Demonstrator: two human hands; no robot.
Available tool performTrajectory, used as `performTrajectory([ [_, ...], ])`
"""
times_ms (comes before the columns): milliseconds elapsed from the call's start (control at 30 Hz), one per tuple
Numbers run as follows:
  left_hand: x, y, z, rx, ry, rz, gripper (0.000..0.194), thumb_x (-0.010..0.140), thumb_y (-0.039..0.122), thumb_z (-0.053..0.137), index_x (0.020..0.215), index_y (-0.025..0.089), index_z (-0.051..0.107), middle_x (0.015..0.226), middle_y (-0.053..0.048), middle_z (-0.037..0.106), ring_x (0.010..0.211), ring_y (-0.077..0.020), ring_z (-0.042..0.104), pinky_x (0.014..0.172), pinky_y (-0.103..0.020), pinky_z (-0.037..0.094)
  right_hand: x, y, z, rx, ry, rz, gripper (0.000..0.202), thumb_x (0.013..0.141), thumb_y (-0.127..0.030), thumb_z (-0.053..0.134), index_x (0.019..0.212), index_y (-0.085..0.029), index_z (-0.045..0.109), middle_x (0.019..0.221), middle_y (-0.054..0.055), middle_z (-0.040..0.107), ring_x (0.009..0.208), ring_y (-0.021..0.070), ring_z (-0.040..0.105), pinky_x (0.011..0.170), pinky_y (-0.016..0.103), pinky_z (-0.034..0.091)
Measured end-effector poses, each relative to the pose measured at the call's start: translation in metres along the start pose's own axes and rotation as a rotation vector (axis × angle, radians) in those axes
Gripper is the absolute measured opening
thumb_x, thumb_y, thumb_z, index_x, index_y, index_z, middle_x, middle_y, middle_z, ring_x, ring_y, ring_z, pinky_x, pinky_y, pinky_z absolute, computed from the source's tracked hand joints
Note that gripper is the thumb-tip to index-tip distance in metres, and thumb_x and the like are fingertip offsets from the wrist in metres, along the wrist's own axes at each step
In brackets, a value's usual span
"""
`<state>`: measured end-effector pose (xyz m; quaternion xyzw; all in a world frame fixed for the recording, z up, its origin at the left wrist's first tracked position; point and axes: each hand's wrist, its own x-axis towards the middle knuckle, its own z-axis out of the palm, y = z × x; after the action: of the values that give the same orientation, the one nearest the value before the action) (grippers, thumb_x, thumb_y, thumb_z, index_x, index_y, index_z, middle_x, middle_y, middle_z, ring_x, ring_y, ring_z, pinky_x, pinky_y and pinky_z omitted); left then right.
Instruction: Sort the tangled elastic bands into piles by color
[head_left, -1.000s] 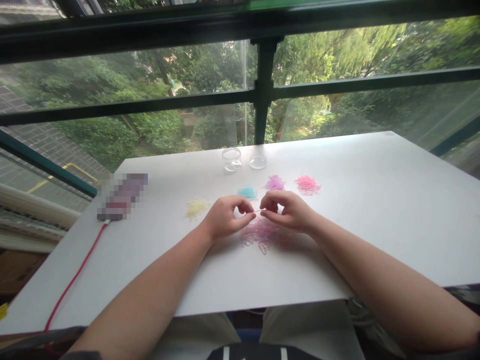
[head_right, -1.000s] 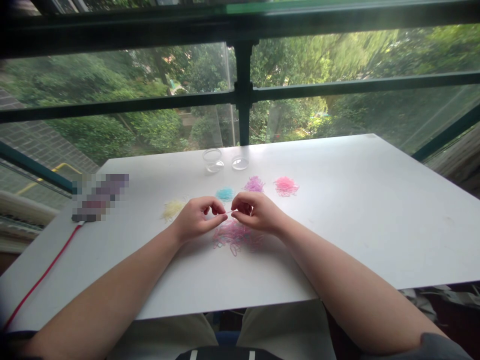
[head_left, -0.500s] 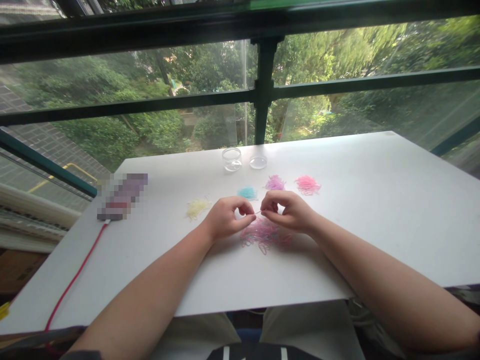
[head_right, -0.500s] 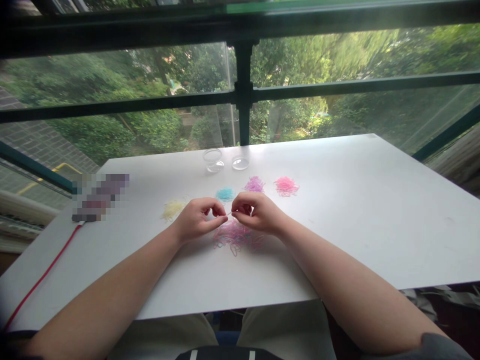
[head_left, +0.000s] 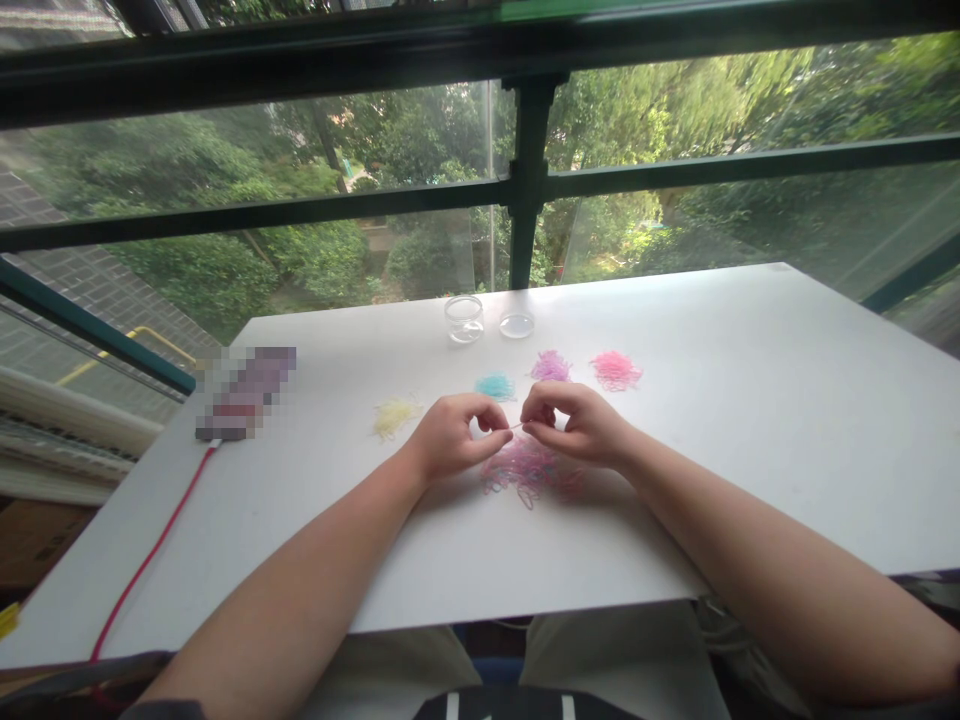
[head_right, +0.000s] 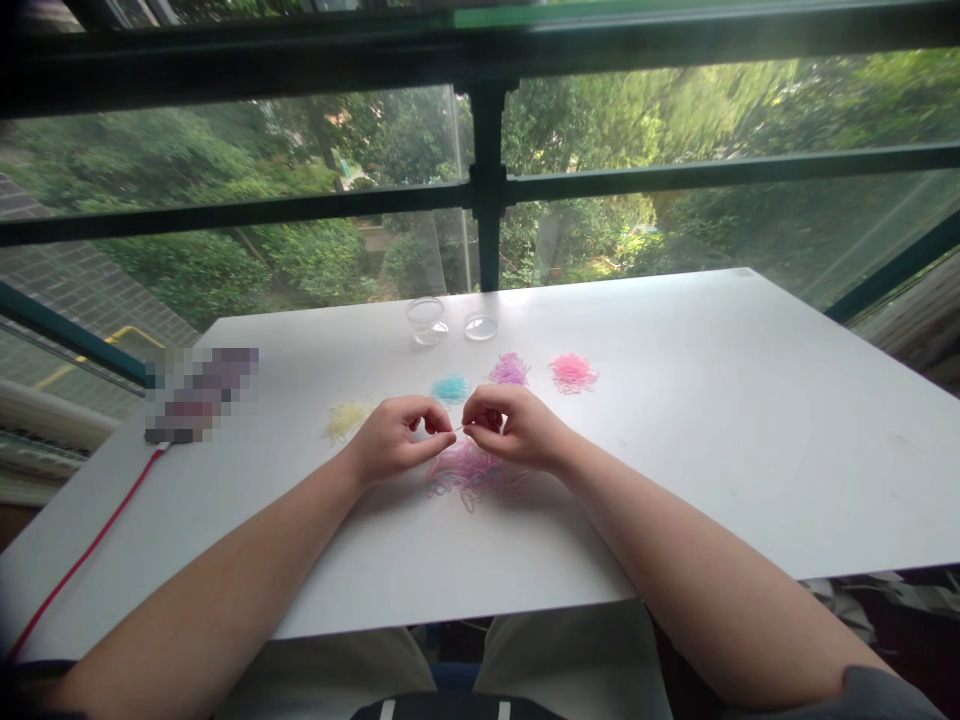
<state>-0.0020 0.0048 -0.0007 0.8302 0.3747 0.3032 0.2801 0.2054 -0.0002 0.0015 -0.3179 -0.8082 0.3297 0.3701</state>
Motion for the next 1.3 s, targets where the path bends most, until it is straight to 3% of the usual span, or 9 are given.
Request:
performTrajectory([
  [333, -0.001, 0.001, -0.002, -0.018, -0.022, 0.029, 0.008, 0.073, 0.022, 0.063, 0.079, 0.016, 0.064, 0.076, -0.001, 0.068, 0.069, -0.0117, 0.058, 0.064, -0.023, 0.043, 0.0, 0.001, 0.0, -0.024, -0.007, 0.025, 0.01, 0.073, -0.007, 0.053, 0.071, -0.017, 0.054, 0.062, -0.001, 0.053, 0.058, 0.0102, 0.047, 0.055, 0.023, 0.041],
  [567, 0.0, 0.003, 0.001, 0.034, 0.003, 0.066, 0.016, 0.078, 0.031, 0.063, 0.084, 0.017, 0.066, 0.079, -0.003, 0.068, 0.069, -0.0126, 0.057, 0.068, -0.026, 0.044, 0.001, -0.003, 0.002, -0.044, 0.008, 0.006, 0.011, 0.071, -0.006, 0.052, 0.069, -0.017, 0.054, 0.06, -0.001, 0.053, 0.057, 0.01, 0.047, 0.054, 0.022, 0.04],
  [867, 0.002, 0.006, 0.002, 0.079, 0.042, 0.168, 0.009, 0.079, 0.024, 0.06, 0.074, 0.018, 0.065, 0.069, -0.002, 0.066, 0.064, -0.0118, 0.052, 0.067, -0.026, 0.044, -0.001, -0.006, 0.003, -0.061, 0.002, -0.007, 0.01, 0.072, -0.007, 0.053, 0.07, -0.017, 0.054, 0.061, -0.001, 0.054, 0.056, 0.0099, 0.047, 0.055, 0.022, 0.04],
  [1300, 0.001, 0.012, 0.002, 0.019, 0.086, 0.142, 0.008, 0.075, 0.016, 0.059, 0.069, 0.017, 0.065, 0.066, -0.002, 0.06, 0.064, -0.0115, 0.053, 0.064, -0.024, 0.044, -0.001, -0.007, 0.006, -0.111, -0.012, 0.031, 0.012, 0.068, -0.006, 0.051, 0.067, -0.018, 0.05, 0.06, -0.003, 0.049, 0.054, 0.0089, 0.044, 0.051, 0.021, 0.036],
])
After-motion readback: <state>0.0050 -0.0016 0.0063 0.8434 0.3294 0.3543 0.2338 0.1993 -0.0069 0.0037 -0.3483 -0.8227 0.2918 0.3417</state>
